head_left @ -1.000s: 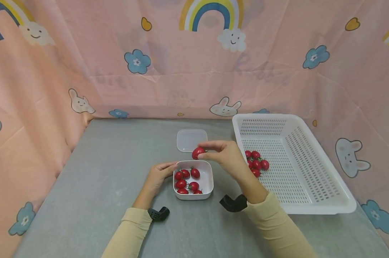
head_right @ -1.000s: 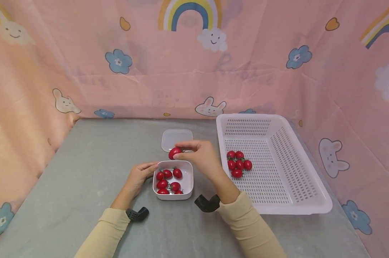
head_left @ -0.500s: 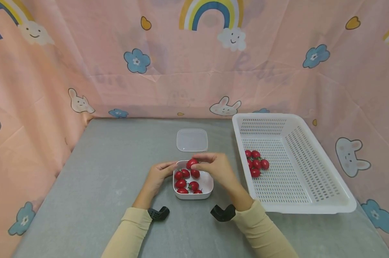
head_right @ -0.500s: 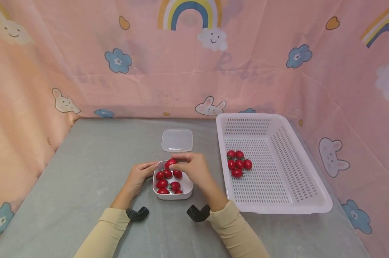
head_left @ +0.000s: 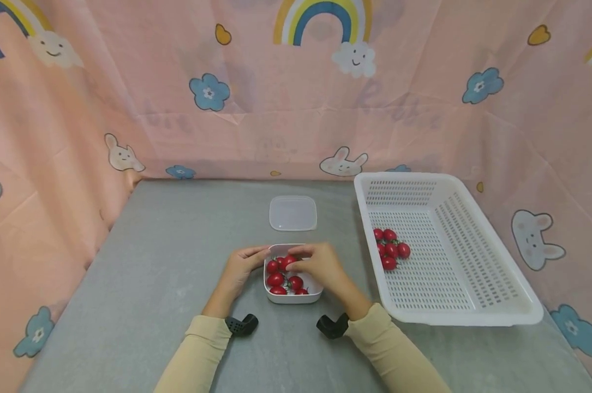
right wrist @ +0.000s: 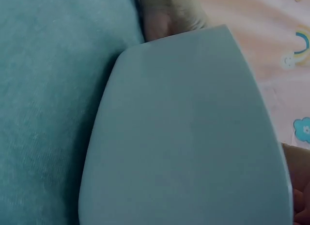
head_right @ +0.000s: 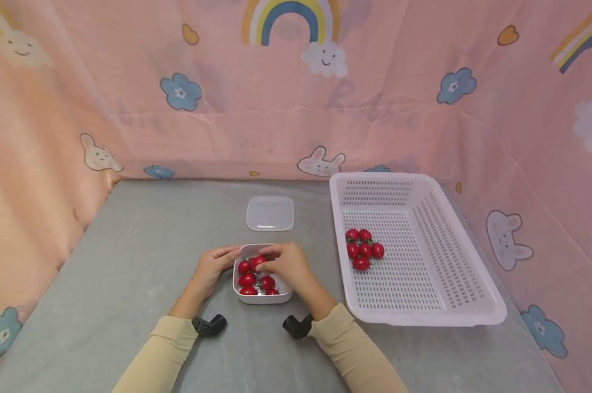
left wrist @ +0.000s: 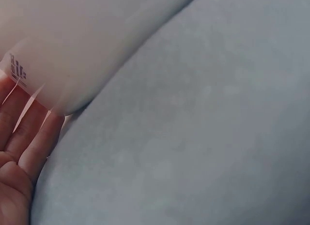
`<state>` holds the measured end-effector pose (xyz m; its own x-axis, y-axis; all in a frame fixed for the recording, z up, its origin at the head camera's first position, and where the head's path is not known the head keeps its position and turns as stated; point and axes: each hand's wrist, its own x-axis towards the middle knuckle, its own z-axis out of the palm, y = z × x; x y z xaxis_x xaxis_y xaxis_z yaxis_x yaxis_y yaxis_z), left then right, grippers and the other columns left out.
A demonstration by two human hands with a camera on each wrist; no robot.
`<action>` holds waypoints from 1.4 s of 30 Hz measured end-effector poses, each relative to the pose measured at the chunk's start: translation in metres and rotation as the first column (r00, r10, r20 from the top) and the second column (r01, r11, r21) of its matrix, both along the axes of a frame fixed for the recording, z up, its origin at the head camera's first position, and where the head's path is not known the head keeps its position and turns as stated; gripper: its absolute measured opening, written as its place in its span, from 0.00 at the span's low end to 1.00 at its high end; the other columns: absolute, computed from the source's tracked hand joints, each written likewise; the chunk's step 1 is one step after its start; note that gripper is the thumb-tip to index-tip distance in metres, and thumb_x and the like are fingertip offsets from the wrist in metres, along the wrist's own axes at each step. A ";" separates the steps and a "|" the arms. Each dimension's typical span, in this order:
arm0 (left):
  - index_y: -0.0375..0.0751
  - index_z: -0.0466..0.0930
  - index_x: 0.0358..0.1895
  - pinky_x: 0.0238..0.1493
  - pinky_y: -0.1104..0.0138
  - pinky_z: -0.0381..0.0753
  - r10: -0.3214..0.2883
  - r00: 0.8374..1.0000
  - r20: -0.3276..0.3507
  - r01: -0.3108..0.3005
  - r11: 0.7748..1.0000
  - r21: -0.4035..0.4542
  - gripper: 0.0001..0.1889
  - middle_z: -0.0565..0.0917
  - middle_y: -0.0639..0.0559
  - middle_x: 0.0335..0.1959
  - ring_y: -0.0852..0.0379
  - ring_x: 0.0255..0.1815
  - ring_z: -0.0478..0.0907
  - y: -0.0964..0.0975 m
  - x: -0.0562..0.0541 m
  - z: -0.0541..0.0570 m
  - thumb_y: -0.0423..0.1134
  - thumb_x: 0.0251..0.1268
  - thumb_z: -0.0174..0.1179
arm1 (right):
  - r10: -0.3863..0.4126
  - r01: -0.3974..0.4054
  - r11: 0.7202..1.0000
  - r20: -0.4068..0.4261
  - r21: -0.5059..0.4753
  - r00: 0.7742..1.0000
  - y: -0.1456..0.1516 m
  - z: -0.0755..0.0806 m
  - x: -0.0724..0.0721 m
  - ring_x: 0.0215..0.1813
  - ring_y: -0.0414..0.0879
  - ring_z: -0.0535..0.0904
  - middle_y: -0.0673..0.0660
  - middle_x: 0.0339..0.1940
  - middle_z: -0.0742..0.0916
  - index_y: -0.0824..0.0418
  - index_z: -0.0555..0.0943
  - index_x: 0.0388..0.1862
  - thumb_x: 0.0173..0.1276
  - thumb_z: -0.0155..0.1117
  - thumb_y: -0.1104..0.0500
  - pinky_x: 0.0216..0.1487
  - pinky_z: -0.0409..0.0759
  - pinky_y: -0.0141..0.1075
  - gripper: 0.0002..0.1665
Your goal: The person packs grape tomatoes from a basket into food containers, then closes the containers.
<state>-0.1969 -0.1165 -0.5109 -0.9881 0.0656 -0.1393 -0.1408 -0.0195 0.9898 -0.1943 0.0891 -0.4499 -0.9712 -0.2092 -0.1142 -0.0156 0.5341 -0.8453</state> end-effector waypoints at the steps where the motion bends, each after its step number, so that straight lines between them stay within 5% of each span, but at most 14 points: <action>1: 0.27 0.83 0.52 0.50 0.71 0.81 -0.001 1.000 -0.001 0.001 1.000 0.000 0.17 0.89 0.51 0.47 0.68 0.45 0.83 0.000 0.000 0.001 0.37 0.66 0.64 | 0.010 -0.010 1.000 -0.010 0.017 1.000 0.000 0.000 0.000 0.56 0.53 0.84 0.56 0.47 0.91 0.58 0.90 0.44 0.52 0.80 0.59 0.57 0.81 0.48 0.18; 12: 0.27 0.83 0.53 0.50 0.72 0.81 -0.001 1.000 0.005 0.001 1.000 -0.006 0.18 0.88 0.47 0.50 0.68 0.45 0.83 0.000 -0.001 -0.001 0.38 0.66 0.64 | 0.077 -0.073 0.991 -0.034 0.109 0.996 -0.002 0.005 0.002 0.49 0.50 0.85 0.56 0.42 0.92 0.60 0.90 0.42 0.50 0.81 0.60 0.50 0.82 0.43 0.18; 21: 0.24 0.82 0.53 0.49 0.72 0.82 0.019 1.000 0.021 -0.020 0.999 0.043 0.17 0.89 0.55 0.44 0.68 0.44 0.84 0.000 -0.001 -0.002 0.34 0.66 0.64 | 0.083 -0.074 0.984 -0.050 0.159 0.995 -0.006 0.004 0.002 0.43 0.46 0.84 0.55 0.37 0.92 0.61 0.90 0.42 0.49 0.82 0.61 0.49 0.81 0.42 0.19; 34: 0.25 0.82 0.52 0.49 0.71 0.82 0.017 1.000 0.024 -0.018 1.000 0.020 0.17 0.89 0.50 0.47 0.67 0.44 0.83 0.001 -0.002 -0.004 0.36 0.66 0.64 | 0.056 -0.057 0.997 0.016 0.045 0.998 -0.002 0.010 0.000 0.47 0.49 0.87 0.59 0.42 0.91 0.64 0.89 0.44 0.55 0.78 0.63 0.51 0.84 0.42 0.17; 42: 0.25 0.83 0.52 0.49 0.70 0.82 0.026 0.999 0.027 -0.026 0.999 0.027 0.17 0.89 0.52 0.44 0.67 0.43 0.84 0.002 -0.001 -0.001 0.35 0.65 0.64 | -0.020 0.020 0.994 0.002 -0.105 1.000 0.010 0.050 0.009 0.55 0.53 0.86 0.61 0.49 0.90 0.65 0.88 0.48 0.60 0.75 0.61 0.58 0.82 0.47 0.17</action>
